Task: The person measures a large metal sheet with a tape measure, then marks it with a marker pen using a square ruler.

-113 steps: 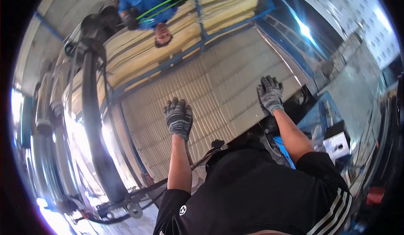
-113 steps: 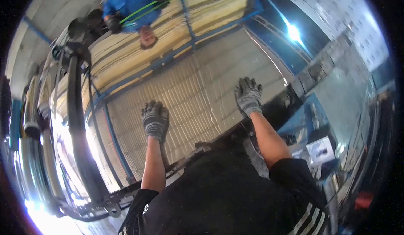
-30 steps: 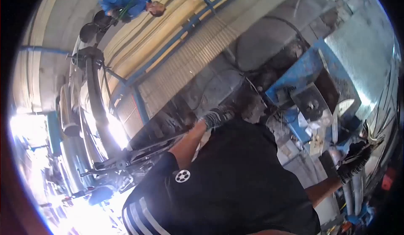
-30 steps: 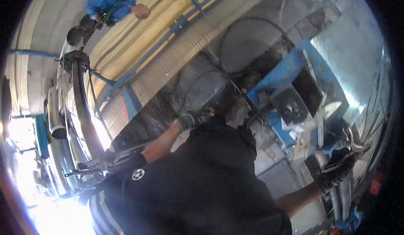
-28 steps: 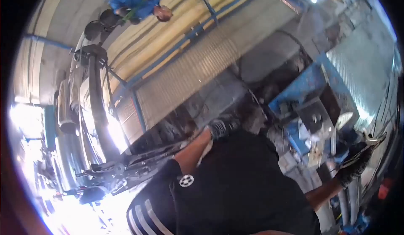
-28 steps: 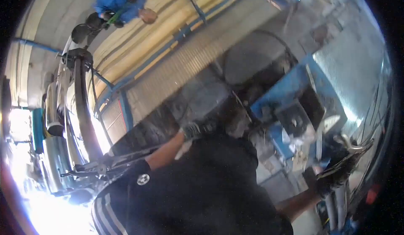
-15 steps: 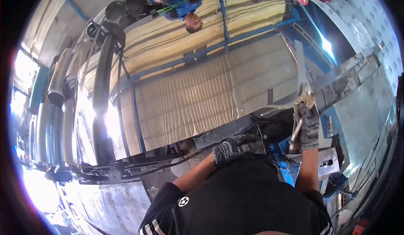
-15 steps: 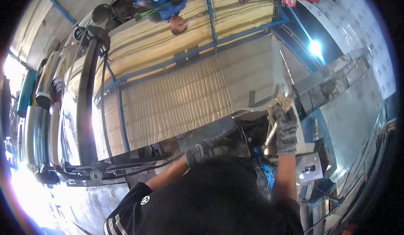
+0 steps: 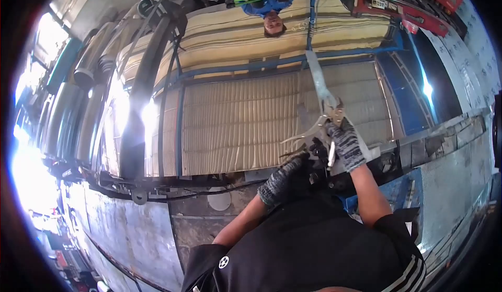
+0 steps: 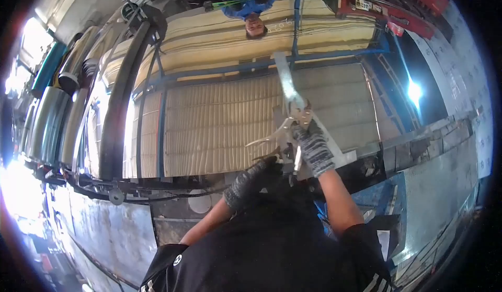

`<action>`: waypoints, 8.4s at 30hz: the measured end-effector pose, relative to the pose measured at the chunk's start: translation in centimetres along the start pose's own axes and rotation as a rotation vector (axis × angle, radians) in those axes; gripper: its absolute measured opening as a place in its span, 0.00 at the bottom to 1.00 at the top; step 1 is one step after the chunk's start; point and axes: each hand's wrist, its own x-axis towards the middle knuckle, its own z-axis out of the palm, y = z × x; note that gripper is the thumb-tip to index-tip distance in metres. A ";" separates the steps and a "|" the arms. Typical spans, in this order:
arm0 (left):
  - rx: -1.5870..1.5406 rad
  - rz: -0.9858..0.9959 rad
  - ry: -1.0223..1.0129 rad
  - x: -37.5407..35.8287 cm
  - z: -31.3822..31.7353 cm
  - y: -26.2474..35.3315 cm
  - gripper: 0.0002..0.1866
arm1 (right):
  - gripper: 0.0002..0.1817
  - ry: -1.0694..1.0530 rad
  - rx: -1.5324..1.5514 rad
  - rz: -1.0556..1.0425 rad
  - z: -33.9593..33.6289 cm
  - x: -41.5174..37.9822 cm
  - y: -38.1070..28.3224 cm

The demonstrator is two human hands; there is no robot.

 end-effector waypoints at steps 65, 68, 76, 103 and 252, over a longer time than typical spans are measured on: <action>1.419 0.462 0.185 9.6 5.7 -3.9 0.28 | 0.37 -0.672 -0.231 -0.020 -17.5 0.0 9.5; 1.839 0.129 0.212 8.2 9.6 -1.9 0.28 | 0.37 -0.666 -0.308 -0.009 -18.2 0.0 8.8; 0.570 0.102 0.291 5.5 5.5 -7.5 0.20 | 0.39 -0.682 -0.387 -0.076 -19.2 -0.2 10.0; 1.249 -0.159 0.492 5.5 -0.3 -13.8 0.38 | 0.35 -0.585 -0.600 -0.134 -19.2 0.4 6.7; 1.022 1.367 0.922 -14.7 20.2 20.4 0.28 | 0.26 -0.602 -0.548 -0.155 -18.9 0.8 9.4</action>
